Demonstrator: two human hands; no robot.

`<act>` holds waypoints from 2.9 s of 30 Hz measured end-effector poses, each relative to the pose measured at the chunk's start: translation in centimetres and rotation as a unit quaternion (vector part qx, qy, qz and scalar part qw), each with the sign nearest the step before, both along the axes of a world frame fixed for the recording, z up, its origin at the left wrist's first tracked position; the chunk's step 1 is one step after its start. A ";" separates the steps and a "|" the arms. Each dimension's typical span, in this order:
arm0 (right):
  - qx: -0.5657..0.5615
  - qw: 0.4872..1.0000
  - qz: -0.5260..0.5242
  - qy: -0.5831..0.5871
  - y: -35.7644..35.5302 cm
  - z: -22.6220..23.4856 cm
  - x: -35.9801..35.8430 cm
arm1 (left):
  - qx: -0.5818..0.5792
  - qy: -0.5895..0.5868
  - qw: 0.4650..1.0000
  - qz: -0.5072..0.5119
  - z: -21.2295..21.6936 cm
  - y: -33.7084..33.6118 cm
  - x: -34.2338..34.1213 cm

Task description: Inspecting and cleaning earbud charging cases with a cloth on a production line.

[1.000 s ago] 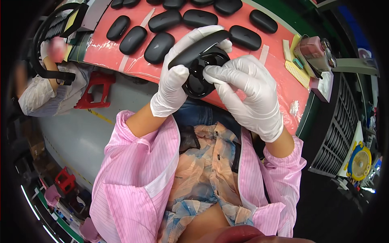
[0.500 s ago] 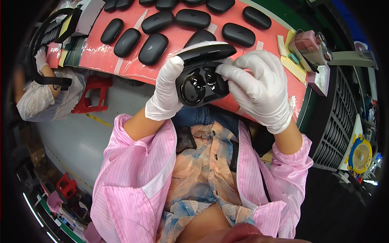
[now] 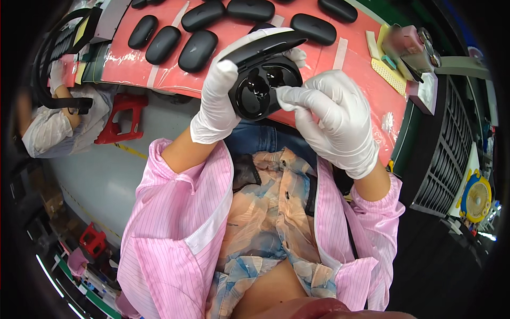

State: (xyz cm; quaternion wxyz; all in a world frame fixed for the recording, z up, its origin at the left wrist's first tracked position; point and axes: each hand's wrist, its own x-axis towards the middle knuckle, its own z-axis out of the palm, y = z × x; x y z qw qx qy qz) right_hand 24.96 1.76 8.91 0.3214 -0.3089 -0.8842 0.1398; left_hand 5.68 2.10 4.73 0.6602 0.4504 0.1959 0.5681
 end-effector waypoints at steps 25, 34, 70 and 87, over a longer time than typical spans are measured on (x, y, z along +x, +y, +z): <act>0.186 0.981 -0.004 -0.058 2.7 0.9 0.1 | -0.119 -0.021 0.993 0.019 1.0 -1.7 0.4; 0.114 0.991 0.036 -0.064 2.0 1.9 -1.3 | -0.165 -0.050 0.985 -0.024 0.9 -1.9 0.4; -0.064 0.984 -0.096 0.133 1.9 -3.3 2.7 | -0.395 -0.222 0.886 -0.098 1.3 -2.0 1.0; -0.181 0.969 -0.129 0.109 -0.2 -7.0 0.2 | -0.292 -0.233 0.910 -0.180 -5.4 -6.2 -10.9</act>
